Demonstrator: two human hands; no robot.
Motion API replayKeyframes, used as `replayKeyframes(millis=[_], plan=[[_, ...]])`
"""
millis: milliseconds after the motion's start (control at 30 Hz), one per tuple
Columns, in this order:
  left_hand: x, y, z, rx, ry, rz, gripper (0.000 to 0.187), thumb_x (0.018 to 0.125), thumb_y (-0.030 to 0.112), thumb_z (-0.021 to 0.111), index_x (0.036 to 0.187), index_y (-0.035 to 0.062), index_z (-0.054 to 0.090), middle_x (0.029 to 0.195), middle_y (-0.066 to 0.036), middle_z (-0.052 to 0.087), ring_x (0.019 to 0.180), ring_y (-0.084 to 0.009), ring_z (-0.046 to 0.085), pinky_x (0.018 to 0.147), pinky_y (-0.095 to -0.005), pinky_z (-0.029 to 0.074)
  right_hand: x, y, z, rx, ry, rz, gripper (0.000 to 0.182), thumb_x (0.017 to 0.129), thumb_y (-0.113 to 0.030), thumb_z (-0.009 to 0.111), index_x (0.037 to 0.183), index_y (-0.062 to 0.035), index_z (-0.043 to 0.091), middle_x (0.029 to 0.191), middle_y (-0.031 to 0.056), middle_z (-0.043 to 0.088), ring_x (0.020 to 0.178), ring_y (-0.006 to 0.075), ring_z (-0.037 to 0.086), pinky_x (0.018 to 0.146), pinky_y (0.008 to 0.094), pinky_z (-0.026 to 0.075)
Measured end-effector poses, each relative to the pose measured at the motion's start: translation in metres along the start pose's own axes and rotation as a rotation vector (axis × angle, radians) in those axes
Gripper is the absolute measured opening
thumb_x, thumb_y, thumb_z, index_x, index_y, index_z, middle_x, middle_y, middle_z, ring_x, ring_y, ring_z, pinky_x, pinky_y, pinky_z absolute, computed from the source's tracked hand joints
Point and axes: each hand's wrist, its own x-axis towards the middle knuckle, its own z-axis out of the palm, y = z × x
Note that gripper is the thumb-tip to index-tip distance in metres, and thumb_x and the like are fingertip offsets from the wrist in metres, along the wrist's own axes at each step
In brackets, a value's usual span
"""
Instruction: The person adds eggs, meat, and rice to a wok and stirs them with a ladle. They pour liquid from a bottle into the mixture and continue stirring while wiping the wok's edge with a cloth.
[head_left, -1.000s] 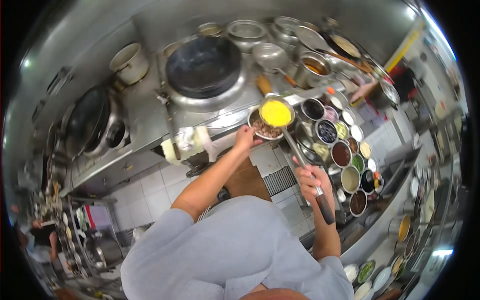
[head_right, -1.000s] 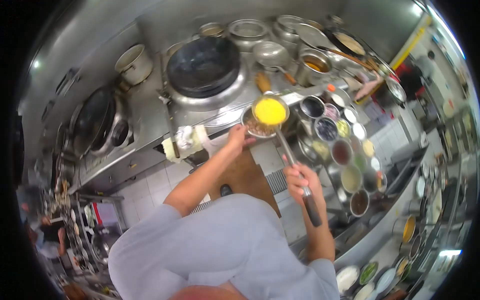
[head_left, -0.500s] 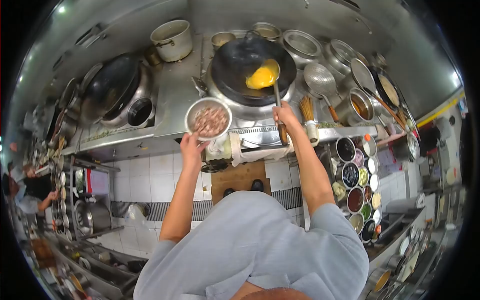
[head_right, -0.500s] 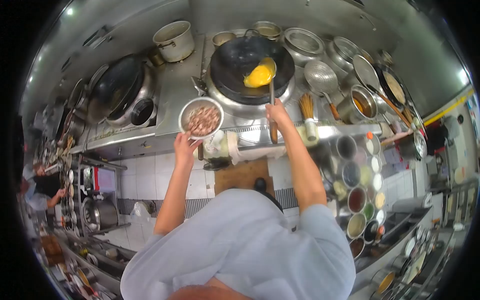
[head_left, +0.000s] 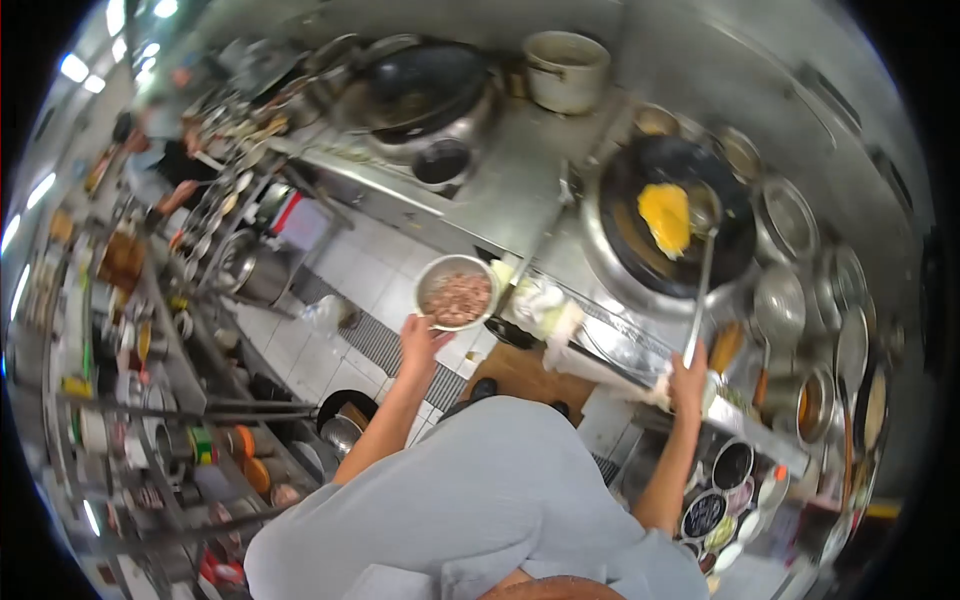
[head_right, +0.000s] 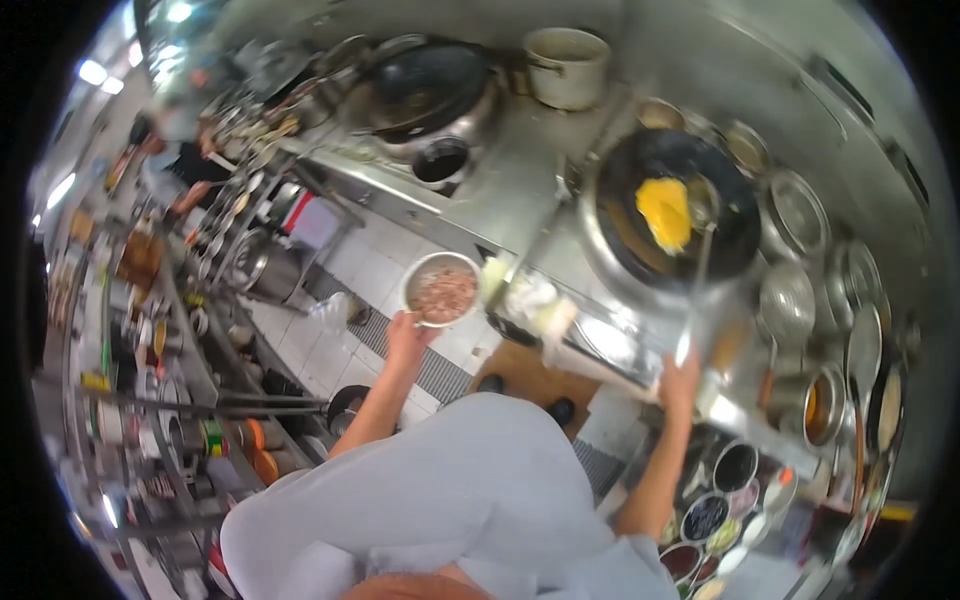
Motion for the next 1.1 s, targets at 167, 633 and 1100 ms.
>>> replayKeyframes(millis=[167, 633, 1100], plan=[[0.015, -0.004, 0.026, -0.062, -0.109, -0.052, 0.011, 0.096, 0.011, 0.05, 0.102, 0.0016, 0.049, 0.106, -0.015, 0.061, 0.095, -0.0258, 0.067, 0.079, -0.0394, 0.062, 0.001, -0.109, -0.062, 0.124, -0.13, 0.232, 0.058, 0.098, -0.011, 0.053, 0.152, -0.0168, 0.035, 0.071, -0.0012, 0.048, 0.045, 0.0066, 0.041, 0.035, 0.0252, 0.031], [0.076, 0.015, -0.056, 0.038, -0.22, 0.025, 0.013, 0.099, 0.016, 0.051, 0.101, 0.0034, 0.053, 0.105, -0.011, 0.062, 0.097, -0.0213, 0.066, 0.079, -0.0377, 0.061, -0.029, -0.136, -0.063, -0.597, -0.061, 0.015, 0.062, 0.094, -0.02, 0.059, 0.152, -0.0101, 0.038, 0.118, 0.0179, 0.067, 0.076, 0.0231, 0.066, 0.067, 0.0348, 0.053], [0.105, 0.058, -0.089, 0.044, -0.094, 0.113, 0.016, 0.101, 0.02, 0.05, 0.094, 0.0063, 0.048, 0.1, -0.009, 0.061, 0.094, -0.0185, 0.065, 0.075, -0.0357, 0.06, 0.046, -0.174, 0.017, -0.891, 0.06, 0.139, 0.061, 0.096, -0.021, 0.054, 0.154, -0.0234, 0.034, 0.101, 0.0251, 0.068, 0.079, 0.0386, 0.068, 0.071, 0.0484, 0.054]])
